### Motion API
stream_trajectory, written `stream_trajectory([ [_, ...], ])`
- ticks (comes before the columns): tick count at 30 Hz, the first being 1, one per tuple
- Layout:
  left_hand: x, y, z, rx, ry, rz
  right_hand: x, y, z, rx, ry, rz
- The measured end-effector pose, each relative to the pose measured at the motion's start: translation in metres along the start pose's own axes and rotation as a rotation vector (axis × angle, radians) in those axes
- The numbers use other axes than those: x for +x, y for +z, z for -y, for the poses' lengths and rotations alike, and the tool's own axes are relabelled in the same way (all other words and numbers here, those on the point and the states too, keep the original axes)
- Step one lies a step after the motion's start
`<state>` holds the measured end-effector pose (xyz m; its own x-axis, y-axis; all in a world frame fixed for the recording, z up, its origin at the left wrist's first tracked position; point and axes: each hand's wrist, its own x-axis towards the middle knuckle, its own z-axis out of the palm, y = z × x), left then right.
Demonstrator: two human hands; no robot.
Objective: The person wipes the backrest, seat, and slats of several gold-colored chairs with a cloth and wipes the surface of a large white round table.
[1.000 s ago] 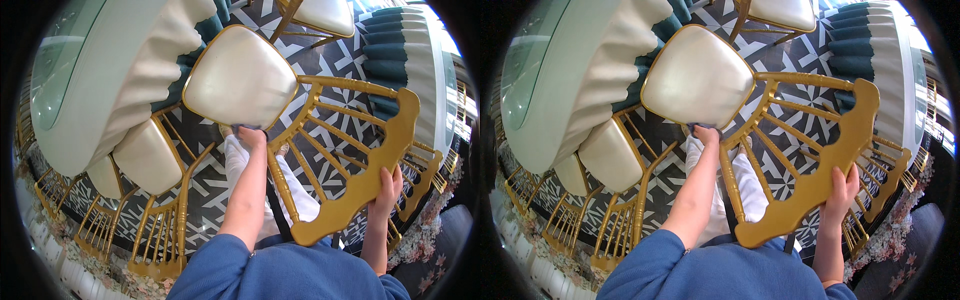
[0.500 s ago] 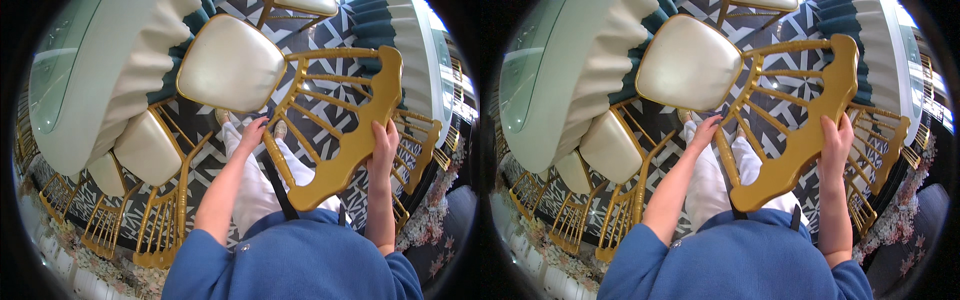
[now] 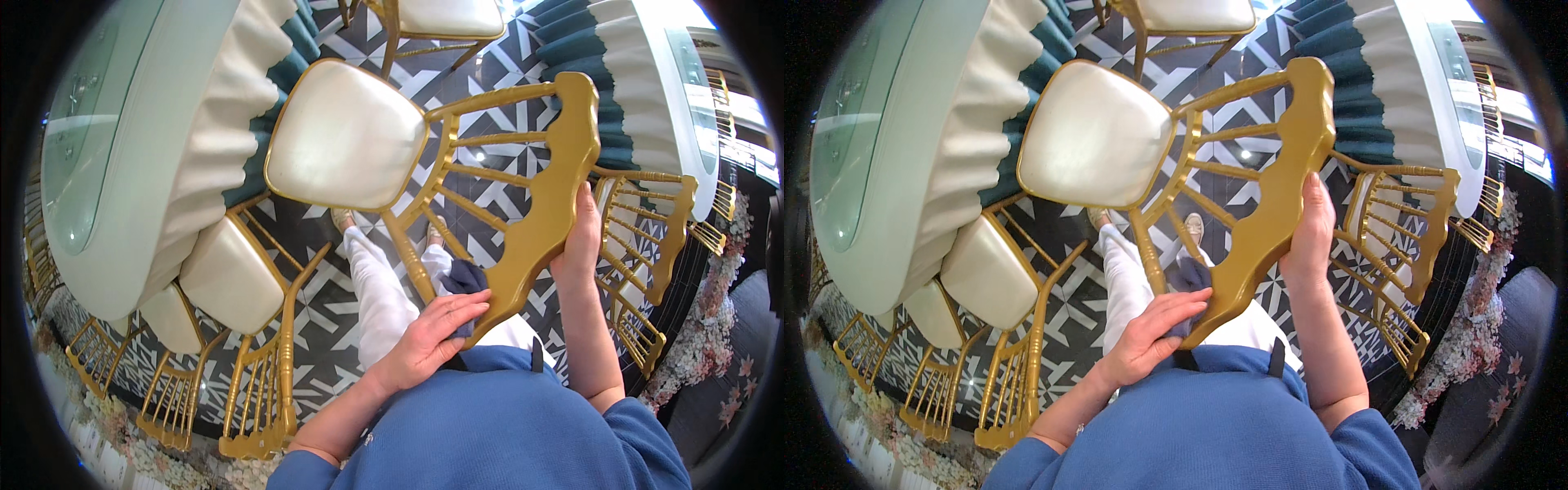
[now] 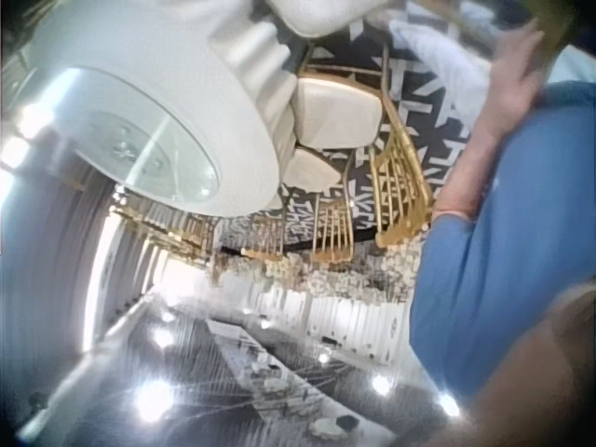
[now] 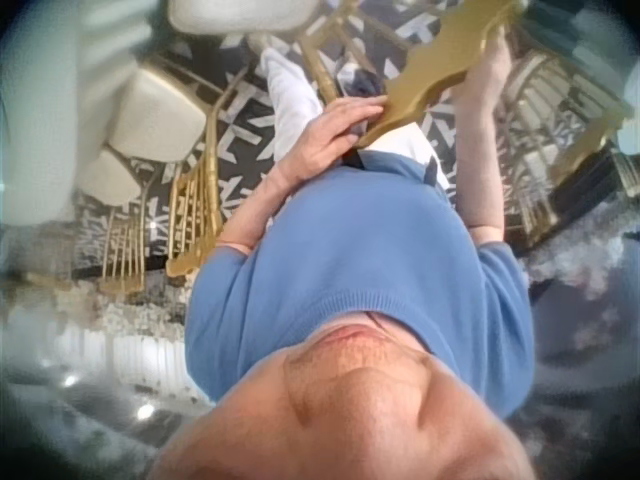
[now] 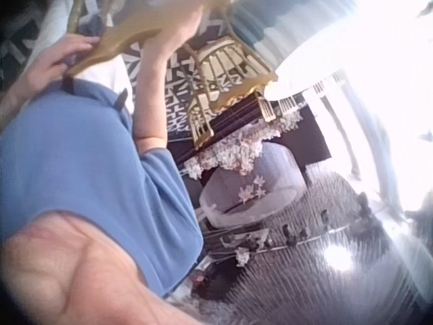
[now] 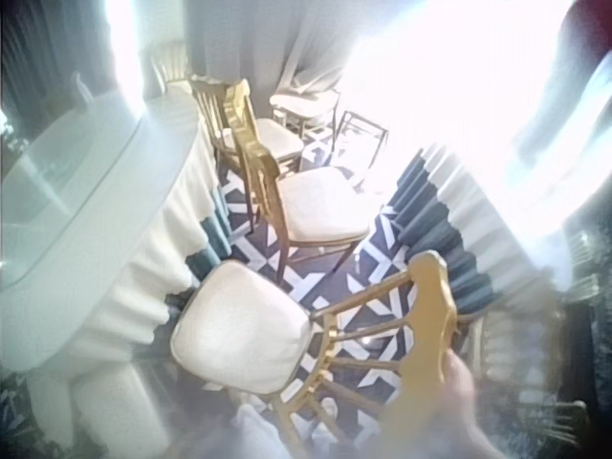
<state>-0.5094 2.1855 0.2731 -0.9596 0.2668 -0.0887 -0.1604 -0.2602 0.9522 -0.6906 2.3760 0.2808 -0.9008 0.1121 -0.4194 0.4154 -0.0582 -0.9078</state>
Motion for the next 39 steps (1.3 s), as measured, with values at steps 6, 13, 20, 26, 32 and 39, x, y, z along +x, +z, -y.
stream_trajectory([
  [6, 0.099, 0.021, 0.014, 0.117, 0.333, 0.116, -0.001, 0.0, -0.001, 0.196, 0.104, -0.036],
  [13, 0.286, 0.015, 0.022, 0.257, 0.622, -0.274, -0.001, -0.007, -0.009, 0.34, 0.222, -0.012],
  [20, 0.234, 0.024, 0.03, 0.075, 0.429, -0.139, -0.003, -0.006, -0.006, 0.438, 0.22, 0.005],
  [26, 0.097, 0.016, 0.012, -0.181, 0.045, 0.037, 0.036, -0.037, -0.001, 0.222, -0.08, 0.06],
  [32, 0.162, 0.016, 0.018, 0.012, 0.23, -0.153, 0.085, -0.037, 0.02, 0.098, -0.256, 0.08],
  [39, 0.314, -0.01, 0.013, 0.051, 0.571, -0.468, 0.09, 0.015, 0.031, 0.157, -0.119, 0.075],
])
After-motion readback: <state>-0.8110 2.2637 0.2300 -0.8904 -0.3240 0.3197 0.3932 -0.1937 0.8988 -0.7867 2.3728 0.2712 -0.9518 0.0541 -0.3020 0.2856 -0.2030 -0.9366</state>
